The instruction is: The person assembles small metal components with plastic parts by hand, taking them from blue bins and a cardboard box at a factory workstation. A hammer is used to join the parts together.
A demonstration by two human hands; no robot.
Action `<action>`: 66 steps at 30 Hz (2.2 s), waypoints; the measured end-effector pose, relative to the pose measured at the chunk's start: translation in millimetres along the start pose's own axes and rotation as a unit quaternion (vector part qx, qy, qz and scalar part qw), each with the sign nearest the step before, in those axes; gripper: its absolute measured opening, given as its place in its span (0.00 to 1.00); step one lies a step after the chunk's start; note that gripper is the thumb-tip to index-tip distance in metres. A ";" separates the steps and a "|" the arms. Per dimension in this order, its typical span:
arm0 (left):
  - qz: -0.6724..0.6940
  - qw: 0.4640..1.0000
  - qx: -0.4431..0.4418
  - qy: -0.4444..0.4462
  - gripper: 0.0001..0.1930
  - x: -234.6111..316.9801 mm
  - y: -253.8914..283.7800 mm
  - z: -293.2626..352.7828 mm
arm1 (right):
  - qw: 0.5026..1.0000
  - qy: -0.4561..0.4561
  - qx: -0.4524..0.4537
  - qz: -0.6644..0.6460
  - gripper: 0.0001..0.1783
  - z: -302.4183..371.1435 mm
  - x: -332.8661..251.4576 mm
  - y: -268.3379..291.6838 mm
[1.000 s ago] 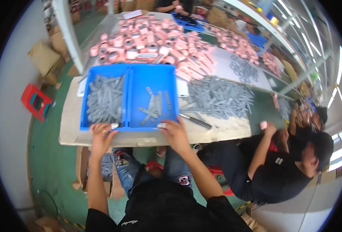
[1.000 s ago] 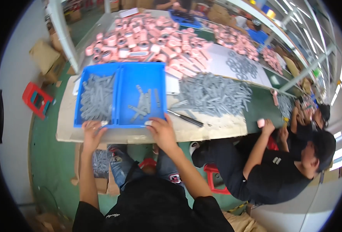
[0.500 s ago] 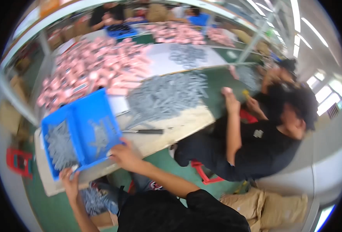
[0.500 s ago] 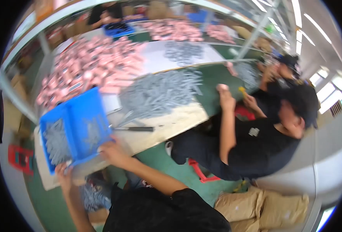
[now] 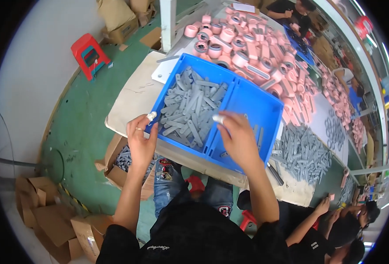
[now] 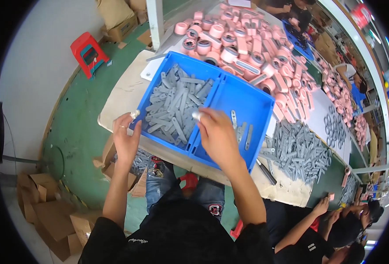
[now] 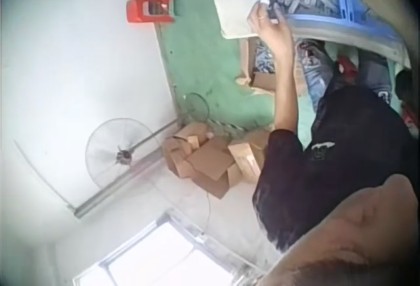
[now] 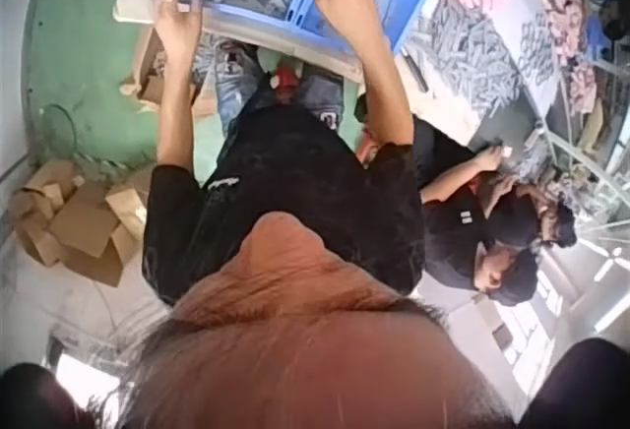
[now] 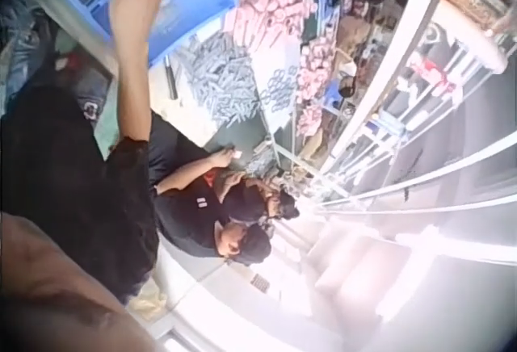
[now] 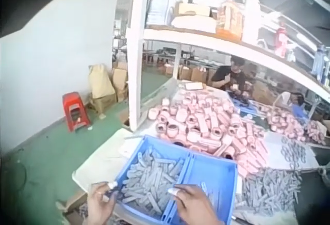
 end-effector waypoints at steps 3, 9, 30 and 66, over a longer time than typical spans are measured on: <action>-0.017 0.999 -0.029 -0.028 0.13 -7.2 -10.3 -23.6 | 0.996 0.058 -0.063 -0.005 0.10 -57.3 21.7 -34.3; 0.002 0.994 -0.100 -0.044 0.11 -13.1 -26.2 -31.5 | 0.970 0.157 -0.183 0.033 0.09 -87.4 43.9 -74.2; 0.032 0.887 -0.376 -0.265 0.11 54.2 -66.9 -39.3 | 0.962 -0.110 -0.060 -0.244 0.13 -69.0 73.9 12.0; -0.130 0.940 -0.295 0.110 0.17 45.2 -142.7 -108.3 | 0.847 -0.231 -0.073 -0.474 0.12 -59.1 107.5 27.3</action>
Point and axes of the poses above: each hand's wrist, its own z-axis away from the middle knuckle, its own y-axis out of the back of the hand, x = y × z, the point moved 3 cm from there along -z, towards the middle knuckle
